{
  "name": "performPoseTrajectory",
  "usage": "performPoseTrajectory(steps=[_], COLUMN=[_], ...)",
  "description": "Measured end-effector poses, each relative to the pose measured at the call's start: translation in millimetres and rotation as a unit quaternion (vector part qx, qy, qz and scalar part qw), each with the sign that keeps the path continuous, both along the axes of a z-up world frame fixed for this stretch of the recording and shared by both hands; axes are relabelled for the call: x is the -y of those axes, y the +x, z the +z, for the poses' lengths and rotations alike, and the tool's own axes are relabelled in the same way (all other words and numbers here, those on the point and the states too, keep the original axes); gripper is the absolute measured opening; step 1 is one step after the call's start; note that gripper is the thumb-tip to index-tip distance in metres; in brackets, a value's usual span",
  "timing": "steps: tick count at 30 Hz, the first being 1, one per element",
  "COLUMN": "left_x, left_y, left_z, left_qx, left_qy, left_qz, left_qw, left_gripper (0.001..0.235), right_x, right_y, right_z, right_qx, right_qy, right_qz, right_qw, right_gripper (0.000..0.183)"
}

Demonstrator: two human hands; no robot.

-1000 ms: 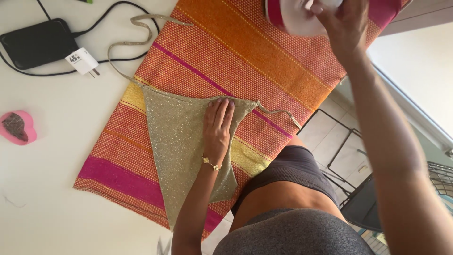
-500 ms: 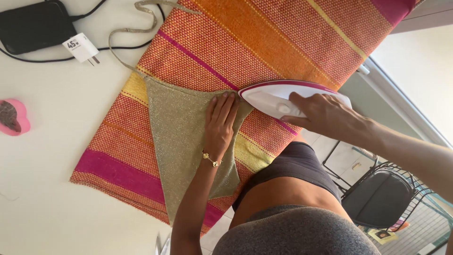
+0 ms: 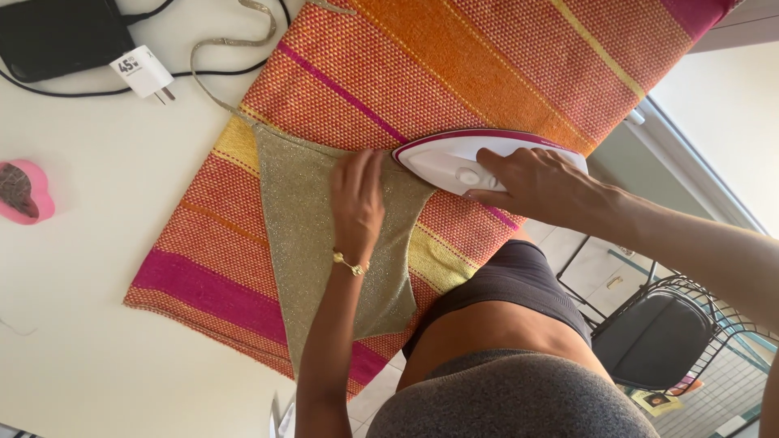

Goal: The person irons a gold glittery bikini top on a striped towel. They repeatedly smooth the fabric with their hands and use a white iron to press the garment, adjusting its position on the towel throughout the process.

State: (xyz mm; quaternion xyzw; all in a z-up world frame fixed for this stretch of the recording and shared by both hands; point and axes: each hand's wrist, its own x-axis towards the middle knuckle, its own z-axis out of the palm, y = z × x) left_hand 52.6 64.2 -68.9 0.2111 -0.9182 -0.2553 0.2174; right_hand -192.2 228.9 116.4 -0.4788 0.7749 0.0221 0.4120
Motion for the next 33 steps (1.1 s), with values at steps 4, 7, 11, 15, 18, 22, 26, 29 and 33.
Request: performPoseTrajectory(steps=[4, 7, 11, 15, 18, 22, 26, 29, 33], left_x=[22.0, 23.4, 26.4, 27.9, 31.8, 34.7, 35.7, 34.9, 39.4], left_y=[-5.7, -1.3, 0.9, 6.4, 6.3, 10.0, 12.8, 12.2, 9.6], left_z=[8.4, 3.0, 12.5, 8.7, 13.6, 14.1, 12.1, 15.2, 2.5], left_qx=[0.030, 0.041, 0.037, 0.050, 0.064, 0.055, 0.043, 0.050, 0.049], left_qy=[-0.098, -0.122, -0.127, -0.136, -0.133, -0.133, -0.138, -0.147, -0.151], left_qz=[0.032, 0.018, -0.006, -0.009, -0.009, -0.022, -0.026, -0.016, 0.003], left_qw=[0.994, 0.992, 0.991, 0.989, 0.989, 0.989, 0.989, 0.988, 0.987], left_gripper=[0.024, 0.023, 0.023, 0.022, 0.020, 0.020, 0.022, 0.021, 0.019], right_x=[-0.9, -4.0, -7.0, -7.6, -7.7, -5.2, 1.1, 6.4, 12.9], right_y=[-1.4, -1.1, -2.1, -3.0, -2.4, -2.1, -2.2, -0.2, 1.0], right_z=[-5.5, -7.5, -13.5, -15.1, -15.5, -12.0, -17.3, -13.7, -16.7], right_qx=[-0.017, -0.019, -0.025, -0.025, -0.021, -0.019, -0.003, -0.001, -0.011], right_qy=[0.009, 0.014, 0.010, 0.007, 0.009, 0.007, -0.001, 0.005, -0.007], right_qz=[0.007, 0.009, 0.005, 0.005, 0.003, 0.009, -0.002, 0.015, 0.017], right_qw=[1.000, 1.000, 1.000, 1.000, 1.000, 1.000, 1.000, 1.000, 1.000], right_gripper=[0.057, 0.059, 0.058, 0.056, 0.056, 0.059, 0.062, 0.062, 0.067])
